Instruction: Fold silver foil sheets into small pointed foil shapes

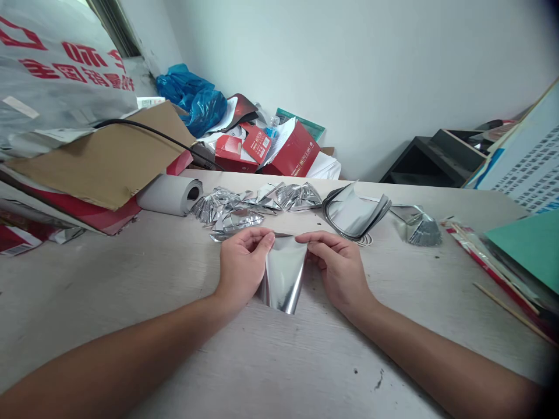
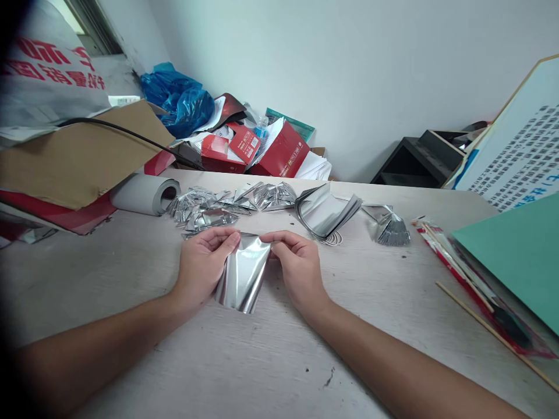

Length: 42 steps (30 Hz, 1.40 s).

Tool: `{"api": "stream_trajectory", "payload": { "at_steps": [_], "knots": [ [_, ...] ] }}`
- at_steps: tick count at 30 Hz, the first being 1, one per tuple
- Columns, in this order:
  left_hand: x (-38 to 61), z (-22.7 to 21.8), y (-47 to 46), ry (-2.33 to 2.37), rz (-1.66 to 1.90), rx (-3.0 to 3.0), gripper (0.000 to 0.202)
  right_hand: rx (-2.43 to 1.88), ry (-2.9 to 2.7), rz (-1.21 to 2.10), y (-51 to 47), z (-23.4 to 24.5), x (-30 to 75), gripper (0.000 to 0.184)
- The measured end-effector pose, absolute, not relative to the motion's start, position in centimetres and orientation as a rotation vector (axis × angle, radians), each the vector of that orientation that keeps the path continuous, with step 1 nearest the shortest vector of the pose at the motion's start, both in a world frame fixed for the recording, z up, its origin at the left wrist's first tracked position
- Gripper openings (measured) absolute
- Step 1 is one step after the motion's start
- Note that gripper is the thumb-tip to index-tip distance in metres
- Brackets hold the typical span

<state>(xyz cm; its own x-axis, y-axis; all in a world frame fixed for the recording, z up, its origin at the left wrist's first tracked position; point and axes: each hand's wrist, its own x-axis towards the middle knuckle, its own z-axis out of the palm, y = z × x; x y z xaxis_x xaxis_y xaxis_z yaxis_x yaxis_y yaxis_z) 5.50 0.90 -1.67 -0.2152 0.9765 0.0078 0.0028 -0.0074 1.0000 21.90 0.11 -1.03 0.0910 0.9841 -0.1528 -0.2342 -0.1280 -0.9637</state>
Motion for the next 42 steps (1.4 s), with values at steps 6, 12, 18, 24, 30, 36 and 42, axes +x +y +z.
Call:
{"api": "stream_trajectory", "payload": {
  "at_steps": [6, 12, 18, 24, 30, 36, 42],
  "knots": [
    [5.5, -1.7, 0.9, 1.370, 1.374, 1.110, 0.023, -1.198, -0.888, 1.338, 0.2, -1.0, 21.7, 0.017],
    [5.5, -1.7, 0.8, 1.374, 1.369, 1.110, 0.024, -1.193, -0.841, 1.369, 0.4, -0.9, 21.7, 0.018],
    [5.5, -1.8, 0.8, 1.370, 1.365, 1.107, 0.024, -1.208, -0.811, 1.386, 0.1, -0.7, 21.5, 0.021],
    [5.5, -1.6, 0.7, 1.380, 1.367, 1.100, 0.025, -1.170, -0.830, 1.380, 0.1, -0.9, 21.6, 0.027],
    [5.1, -1.1, 1.2, 1.364, 1.363, 1.052, 0.025, -1.098, -0.899, 1.295, 0.4, -1.0, 21.8, 0.023],
    [3.6, -0.1, 3.5, 1.263, 1.133, 1.014, 0.027, -1.074, -1.127, 1.467, 0.4, -1.3, 22.3, 0.004],
    [2.1, 0.4, 4.9, 1.209, 0.917, 1.083, 0.027, -1.026, -1.338, 1.639, 0.3, -1.1, 22.9, 0.006]
  ]
}}
